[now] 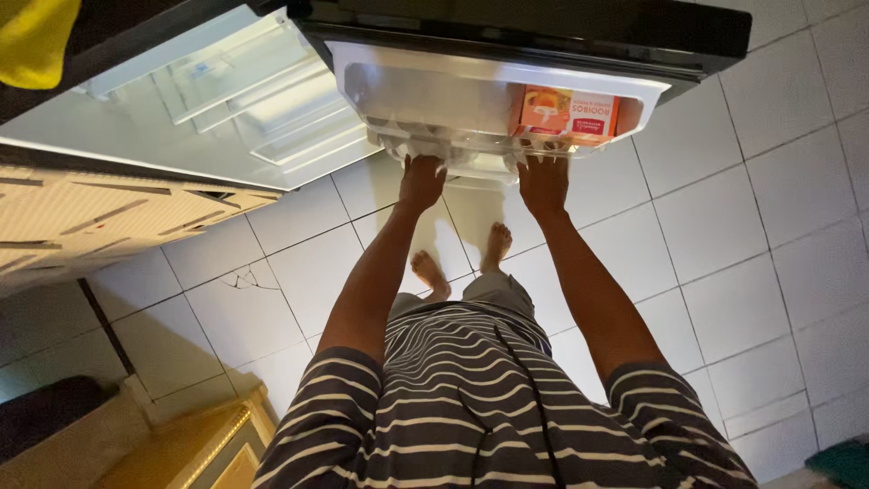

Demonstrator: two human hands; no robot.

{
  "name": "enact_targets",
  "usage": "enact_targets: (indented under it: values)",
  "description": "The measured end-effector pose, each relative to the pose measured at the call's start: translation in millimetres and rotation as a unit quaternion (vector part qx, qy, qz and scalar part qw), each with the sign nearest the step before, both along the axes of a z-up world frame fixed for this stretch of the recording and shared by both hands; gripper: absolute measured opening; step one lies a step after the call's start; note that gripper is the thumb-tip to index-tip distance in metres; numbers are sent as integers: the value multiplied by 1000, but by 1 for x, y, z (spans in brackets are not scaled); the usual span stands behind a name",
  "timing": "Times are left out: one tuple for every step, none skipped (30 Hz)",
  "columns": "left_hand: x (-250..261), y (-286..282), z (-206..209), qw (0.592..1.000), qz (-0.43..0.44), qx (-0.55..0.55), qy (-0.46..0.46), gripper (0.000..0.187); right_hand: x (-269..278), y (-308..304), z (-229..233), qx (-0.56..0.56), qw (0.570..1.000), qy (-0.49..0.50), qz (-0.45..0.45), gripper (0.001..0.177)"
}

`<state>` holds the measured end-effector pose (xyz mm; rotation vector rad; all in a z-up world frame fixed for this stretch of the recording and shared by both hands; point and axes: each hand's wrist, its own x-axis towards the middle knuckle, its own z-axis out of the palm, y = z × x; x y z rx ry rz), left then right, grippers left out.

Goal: The person wipes the exterior of a small refrigerator with a yellow cloth and a spray bottle, then places a few items into the freezer compartment. The person continues wiping the top and sides of the appliance.

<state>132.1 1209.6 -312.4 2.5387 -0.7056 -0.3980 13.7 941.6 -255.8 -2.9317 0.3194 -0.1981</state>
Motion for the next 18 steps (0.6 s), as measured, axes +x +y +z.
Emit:
enact_targets:
  values:
    - [5, 4, 4, 997, 40, -63, 8, 34, 3, 3, 5, -18, 999, 30, -14, 62]
    - [13, 7, 10, 989, 79, -125, 15, 34, 7, 7, 11, -36, 997, 61, -29, 66]
    - [13, 11, 17, 975, 119, -186, 25, 35, 6, 12, 16, -37, 998, 40, -15, 65]
    - [11, 15, 26, 975, 132, -177, 32, 33, 5, 18, 21, -38, 999, 19, -2, 65]
    - [20, 18, 38, 975, 143, -168, 34, 31, 9, 25, 26, -38, 999, -6, 10, 65]
    - [24, 21, 50, 974, 154, -160, 37, 29, 14, 32, 30, -9, 999, -21, 44, 67]
    - [25, 23, 62, 956, 160, -230, 86, 27, 18, 40, 33, 21, 996, -36, 78, 69]
    - [25, 24, 74, 930, 163, -300, 134, 25, 22, 48, 35, 51, 991, -51, 112, 71]
    - [23, 27, 83, 897, 166, -367, 181, 23, 25, 57, 35, 96, 985, -47, 138, 81]
    - [21, 28, 90, 893, 164, -366, 204, 21, 28, 66, 33, 141, 975, -42, 165, 91]
    - [17, 29, 96, 889, 161, -364, 227, 21, 31, 76, 29, 185, 964, -37, 189, 101]
    - [13, 33, 99, 884, 157, -363, 249, 23, 34, 85, 23, 189, 963, -24, 193, 102]
    - [10, 36, 100, 861, 154, -403, 268, 23, 39, 91, 16, 190, 963, -12, 193, 94]
    - [9, 38, 99, 836, 149, -443, 287, 24, 44, 95, 7, 186, 965, -10, 184, 86]
    - [9, 40, 97, 809, 144, -482, 304, 25, 50, 96, -1, 180, 969, -12, 170, 78]
    - [12, 44, 94, 754, 145, -542, 341, 25, 59, 94, -10, 174, 972, -17, 157, 70]
    - [15, 48, 90, 693, 145, -597, 377, 25, 65, 92, -19, 170, 976, -21, 137, 62]
    - [17, 54, 84, 627, 144, -647, 408, 26, 73, 88, -27, 174, 979, -19, 106, 54]
